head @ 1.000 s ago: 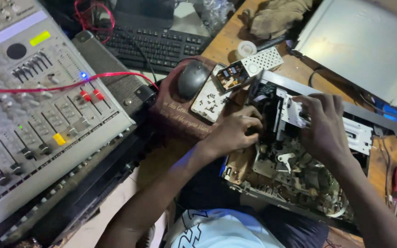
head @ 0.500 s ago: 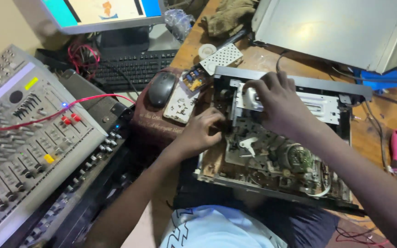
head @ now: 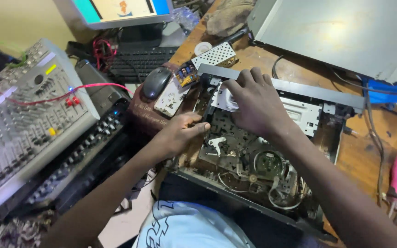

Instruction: The person repairs an open electronic device, likely a VCR, using a yellow screwdriver and a pink screwdriver. They unscrew and remove components from the device's chassis, manipulating internal parts and wires on a cluttered workbench.

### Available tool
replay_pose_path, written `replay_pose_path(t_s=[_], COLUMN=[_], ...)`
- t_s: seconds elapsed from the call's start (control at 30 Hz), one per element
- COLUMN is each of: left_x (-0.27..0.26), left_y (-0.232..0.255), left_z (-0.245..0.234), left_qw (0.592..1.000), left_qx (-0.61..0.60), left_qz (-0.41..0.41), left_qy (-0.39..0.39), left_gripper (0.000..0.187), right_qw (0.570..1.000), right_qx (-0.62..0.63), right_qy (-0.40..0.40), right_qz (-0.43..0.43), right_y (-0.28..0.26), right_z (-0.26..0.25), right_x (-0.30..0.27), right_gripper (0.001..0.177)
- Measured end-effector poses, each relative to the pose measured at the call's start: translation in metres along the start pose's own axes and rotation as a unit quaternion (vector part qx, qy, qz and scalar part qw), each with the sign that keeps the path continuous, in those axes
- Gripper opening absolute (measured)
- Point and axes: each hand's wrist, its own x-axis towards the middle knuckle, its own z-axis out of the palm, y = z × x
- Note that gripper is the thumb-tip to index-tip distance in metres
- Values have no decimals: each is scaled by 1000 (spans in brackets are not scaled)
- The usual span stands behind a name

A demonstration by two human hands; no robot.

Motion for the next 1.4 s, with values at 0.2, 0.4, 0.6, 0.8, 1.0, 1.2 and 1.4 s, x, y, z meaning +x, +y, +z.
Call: replay_pose_path(t_s=[0.2, 0.4, 0.6, 0.8, 1.0, 1.2, 1.4], left_x=[-2, 3, 1, -8, 11, 17, 19], left_y=[25, 23, 9, 26, 34, 56, 42], left_z=[17, 32, 49, 45, 11, 3, 9], left_qw=[986, 970, 965, 963, 983, 980, 991], left_qx=[160, 237, 222, 242, 54, -47, 11], left_qz=[-17, 26, 60, 61, -163, -187, -131], left_qy=[31, 56, 124, 99, -63, -55, -1], left_gripper=[55, 50, 46, 51, 133, 39, 50], right_qw=[999, 999, 998, 997, 985, 930, 948], right_qx=[20, 6, 13, 7, 125, 15, 89], right_qy=[-30, -37, -56, -78, -94, -308, -238], right_qz=[-11, -23, -19, -17, 72, 199, 190], right_y=[0, 8, 6, 9, -8, -17, -26], right_z=[-13, -15, -23, -20, -99, -128, -101], right_x=[-2, -2, -4, -4, -41, -80, -104], right_gripper=[61, 59, 62, 65, 81, 74, 64])
